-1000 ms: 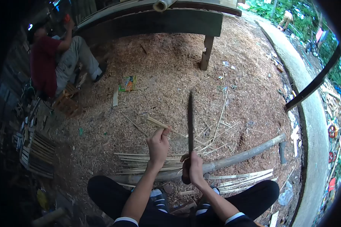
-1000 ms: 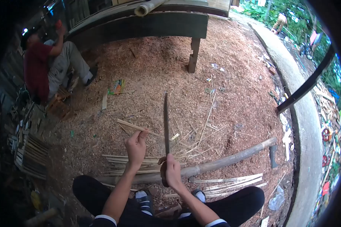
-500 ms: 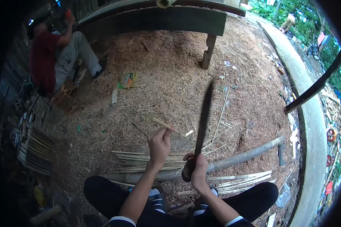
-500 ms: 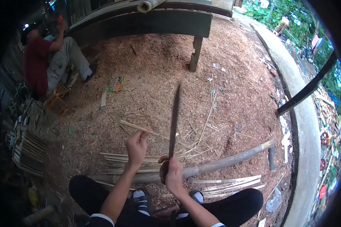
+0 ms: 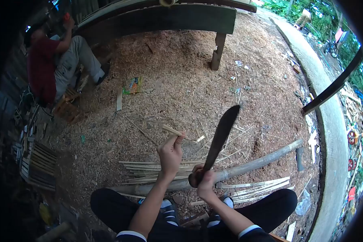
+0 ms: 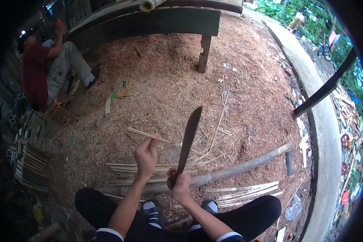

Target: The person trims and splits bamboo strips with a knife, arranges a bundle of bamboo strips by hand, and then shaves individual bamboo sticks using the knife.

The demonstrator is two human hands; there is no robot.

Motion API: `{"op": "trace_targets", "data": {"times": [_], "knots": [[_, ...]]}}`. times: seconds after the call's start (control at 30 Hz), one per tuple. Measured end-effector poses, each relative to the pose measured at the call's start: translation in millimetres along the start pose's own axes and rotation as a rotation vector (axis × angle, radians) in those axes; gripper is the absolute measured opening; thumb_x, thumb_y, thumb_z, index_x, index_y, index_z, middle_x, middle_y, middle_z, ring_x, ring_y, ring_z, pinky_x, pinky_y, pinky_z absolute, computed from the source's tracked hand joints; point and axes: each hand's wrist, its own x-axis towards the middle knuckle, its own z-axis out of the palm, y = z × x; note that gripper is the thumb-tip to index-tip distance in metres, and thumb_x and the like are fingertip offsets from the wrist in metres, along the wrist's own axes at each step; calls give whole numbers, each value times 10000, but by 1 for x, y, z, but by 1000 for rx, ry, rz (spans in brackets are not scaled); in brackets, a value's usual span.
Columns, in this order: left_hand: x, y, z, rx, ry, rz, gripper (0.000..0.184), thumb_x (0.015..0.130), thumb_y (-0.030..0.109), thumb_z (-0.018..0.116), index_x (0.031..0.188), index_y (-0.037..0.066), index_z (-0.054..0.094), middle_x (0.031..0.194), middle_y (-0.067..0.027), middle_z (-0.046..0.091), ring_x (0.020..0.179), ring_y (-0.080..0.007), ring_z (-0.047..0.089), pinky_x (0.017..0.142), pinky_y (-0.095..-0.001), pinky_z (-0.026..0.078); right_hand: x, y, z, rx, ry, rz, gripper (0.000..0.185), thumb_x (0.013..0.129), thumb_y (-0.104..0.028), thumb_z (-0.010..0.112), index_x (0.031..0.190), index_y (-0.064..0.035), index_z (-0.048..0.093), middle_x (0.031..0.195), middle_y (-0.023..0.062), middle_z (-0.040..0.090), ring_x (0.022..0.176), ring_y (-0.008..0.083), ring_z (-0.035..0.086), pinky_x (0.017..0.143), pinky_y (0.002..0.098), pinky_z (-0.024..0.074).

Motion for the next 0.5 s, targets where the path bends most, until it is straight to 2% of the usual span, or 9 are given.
{"op": "trace_targets", "data": {"times": [0.03,0.1,0.13,0.17,0.27,0.33,0.43,0.47,0.5], "knots": [[-4,1,2,29,-13,25,134,951,94,648,996,0,733,835,-144,737,727,-231,728,600,-323,525,-6,21,-2,52,46,174,680,1017,-615,356,951,23,582,538,-12,446,414,73,412,395,244,296],[-2,-3,1,59,-21,66,135,953,91,645,1002,-1,731,832,-142,737,730,-226,729,605,-320,527,2,73,-22,-447,64,463,711,1000,-649,363,890,11,604,531,-3,442,413,85,424,392,254,316],[-1,-8,-3,31,3,-13,135,955,89,642,1005,-1,730,833,-141,736,738,-225,731,606,-319,528,8,57,-26,-242,154,773,715,1011,-639,342,846,-3,623,511,10,441,407,95,429,382,275,327],[1,-15,-7,4,26,-92,136,956,86,640,1008,-1,730,834,-140,736,745,-224,732,607,-319,529,11,51,-32,-48,154,821,699,1021,-622,334,868,-8,631,492,3,426,395,98,423,373,281,320],[-2,-16,-11,22,34,-106,135,957,91,642,1006,-4,726,822,-143,731,695,-215,713,581,-314,507,21,-3,-17,-199,51,620,676,1033,-595,337,893,-2,628,478,-19,403,389,85,404,370,272,300],[-2,-16,-3,35,14,-92,134,957,93,644,1000,-6,724,811,-143,728,668,-210,701,569,-313,496,27,-22,-7,-171,-8,280,646,1044,-566,341,888,-2,617,477,-35,392,380,74,387,367,260,286],[-3,-10,0,-17,34,-4,138,962,99,639,987,-11,720,795,-140,722,623,-204,669,551,-313,476,8,19,-8,23,-29,133,619,1062,-521,328,879,-2,611,481,-33,411,375,72,382,366,262,284],[-2,-6,1,-5,8,-36,145,966,106,636,983,-11,720,798,-136,724,640,-198,677,558,-310,480,0,43,-11,-75,16,196,623,1057,-530,335,873,-4,612,489,-21,426,376,79,392,361,271,289],[-1,-3,0,8,-16,-64,153,970,113,632,979,-11,721,800,-133,726,657,-192,686,565,-308,485,-2,52,-14,-149,19,505,680,1020,-618,340,926,-4,617,480,-21,401,362,93,370,351,281,289]]}}
